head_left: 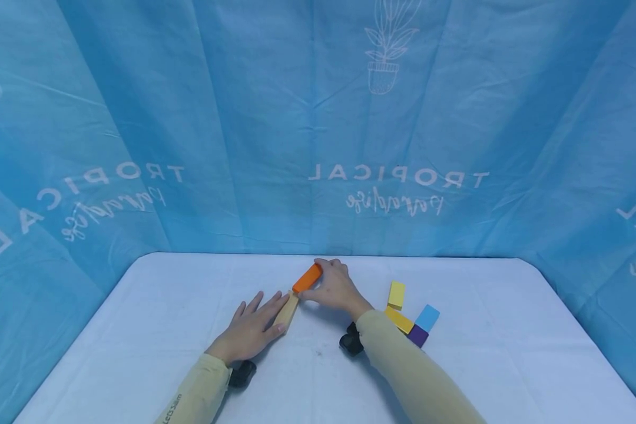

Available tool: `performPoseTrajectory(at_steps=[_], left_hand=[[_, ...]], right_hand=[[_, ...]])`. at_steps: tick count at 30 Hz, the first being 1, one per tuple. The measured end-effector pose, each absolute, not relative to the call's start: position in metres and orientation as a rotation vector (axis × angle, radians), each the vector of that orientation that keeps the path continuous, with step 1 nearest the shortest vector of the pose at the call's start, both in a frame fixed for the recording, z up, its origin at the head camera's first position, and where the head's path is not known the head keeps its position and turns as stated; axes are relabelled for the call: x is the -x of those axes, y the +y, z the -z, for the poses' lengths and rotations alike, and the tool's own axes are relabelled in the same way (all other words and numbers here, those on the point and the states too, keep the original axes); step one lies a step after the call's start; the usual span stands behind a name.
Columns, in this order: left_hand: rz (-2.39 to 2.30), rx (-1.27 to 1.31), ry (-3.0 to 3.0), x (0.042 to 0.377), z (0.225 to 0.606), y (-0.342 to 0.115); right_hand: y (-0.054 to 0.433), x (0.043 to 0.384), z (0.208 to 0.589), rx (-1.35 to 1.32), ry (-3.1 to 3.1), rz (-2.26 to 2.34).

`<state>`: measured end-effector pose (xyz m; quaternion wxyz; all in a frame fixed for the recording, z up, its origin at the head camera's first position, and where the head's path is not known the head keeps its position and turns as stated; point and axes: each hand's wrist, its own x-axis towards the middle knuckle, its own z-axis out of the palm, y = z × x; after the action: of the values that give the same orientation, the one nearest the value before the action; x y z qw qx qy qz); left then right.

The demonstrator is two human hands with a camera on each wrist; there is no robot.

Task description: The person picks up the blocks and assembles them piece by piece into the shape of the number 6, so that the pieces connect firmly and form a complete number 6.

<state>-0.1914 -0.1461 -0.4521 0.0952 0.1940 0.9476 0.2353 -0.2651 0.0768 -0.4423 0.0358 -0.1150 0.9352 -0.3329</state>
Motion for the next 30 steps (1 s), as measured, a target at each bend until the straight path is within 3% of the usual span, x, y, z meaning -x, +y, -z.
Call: performPoseTrajectory(at_steps=[30], left_hand=[[-0.675, -0.552, 2.836, 0.193, 0.457, -0.144]], right_hand=[[0.072, 0.282, 0.444, 0.407, 2.893, 0.949]])
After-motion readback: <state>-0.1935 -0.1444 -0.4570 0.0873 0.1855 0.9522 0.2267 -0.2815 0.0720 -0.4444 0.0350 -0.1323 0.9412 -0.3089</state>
